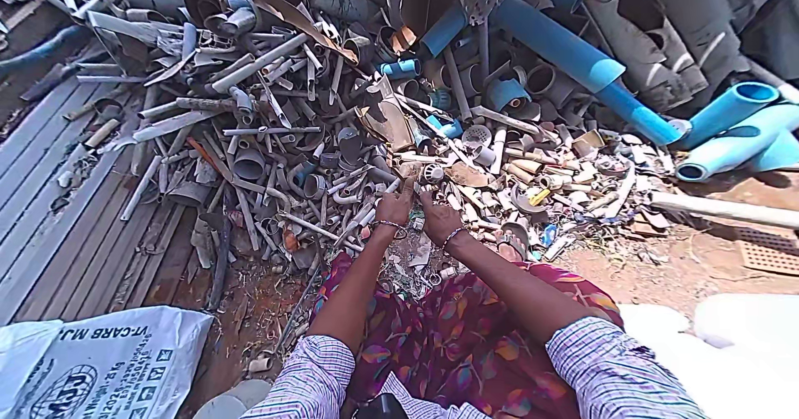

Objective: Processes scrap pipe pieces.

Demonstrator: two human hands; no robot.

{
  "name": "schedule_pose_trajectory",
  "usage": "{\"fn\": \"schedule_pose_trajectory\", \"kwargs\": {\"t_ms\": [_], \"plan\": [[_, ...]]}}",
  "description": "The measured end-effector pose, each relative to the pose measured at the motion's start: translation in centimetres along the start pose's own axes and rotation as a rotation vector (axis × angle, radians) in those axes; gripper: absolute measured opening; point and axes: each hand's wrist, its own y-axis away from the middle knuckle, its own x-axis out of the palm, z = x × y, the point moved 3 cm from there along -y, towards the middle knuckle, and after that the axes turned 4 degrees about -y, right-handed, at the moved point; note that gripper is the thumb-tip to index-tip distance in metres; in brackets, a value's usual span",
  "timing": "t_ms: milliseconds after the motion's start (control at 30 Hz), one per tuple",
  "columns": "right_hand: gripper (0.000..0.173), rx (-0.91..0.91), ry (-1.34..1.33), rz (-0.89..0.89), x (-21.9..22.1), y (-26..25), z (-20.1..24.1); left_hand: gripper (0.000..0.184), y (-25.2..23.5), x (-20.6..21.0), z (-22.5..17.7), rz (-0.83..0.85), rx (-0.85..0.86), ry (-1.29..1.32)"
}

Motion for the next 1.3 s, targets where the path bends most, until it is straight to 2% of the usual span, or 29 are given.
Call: {"fn": "schedule_pose_trajectory", "kwargs": {"t_ms": [133,267,333,400,500,633,767,933,1033,1167,1300], "plan": [[0.054,0.074,-0.066,-0.014,-0.2,-0.8,-0.1,0.073,-0.5,0.5,-0.2,0.014,-0.010,-0.014],[0.056,0.172,-0.170,0.000,-0.7,-1.0,-1.3,0.065,0.6,1.3,-0.6,0.055,0.071,-0.037],[0.055,0.179,-0.182,-0.007,-0.7,-0.7,-1.1,0.068,0.9,0.9,-0.3,0.037,0.055,0.007],[0.050,0.175,-0.165,-0.035,-0.8,-0.7,-1.4,0.070,1.0,0.3,-0.3,0.018,0.019,0.077],[0.046,0.163,-0.206,-0.104,-1.2,-0.7,-2.2,0.065,0.3,0.1,-0.3,0.003,0.007,0.152],[0.043,0.020,-0.057,-0.069,-0.9,0.1,-0.2,0.055,-0.3,0.3,-0.2,0.022,0.019,0.137],[0.046,0.065,-0.059,-0.029,-1.0,-0.5,-0.6,0.050,0.3,0.5,-0.2,0.066,0.020,0.093],[0.050,0.033,-0.018,0.008,-0.8,0.1,0.2,0.049,0.0,0.4,-0.1,0.067,0.003,0.114],[0.048,0.062,-0.066,-0.025,-1.2,0.0,-0.4,0.048,0.3,0.8,-0.4,0.061,-0.008,0.131],[0.052,-0.014,-0.030,-0.018,-0.6,0.7,0.5,0.046,-0.2,0.7,0.0,0.028,0.016,0.193],[0.048,0.034,-0.057,-0.035,-1.1,0.1,-0.3,0.048,0.1,1.1,-0.3,0.046,0.003,0.210]]}}
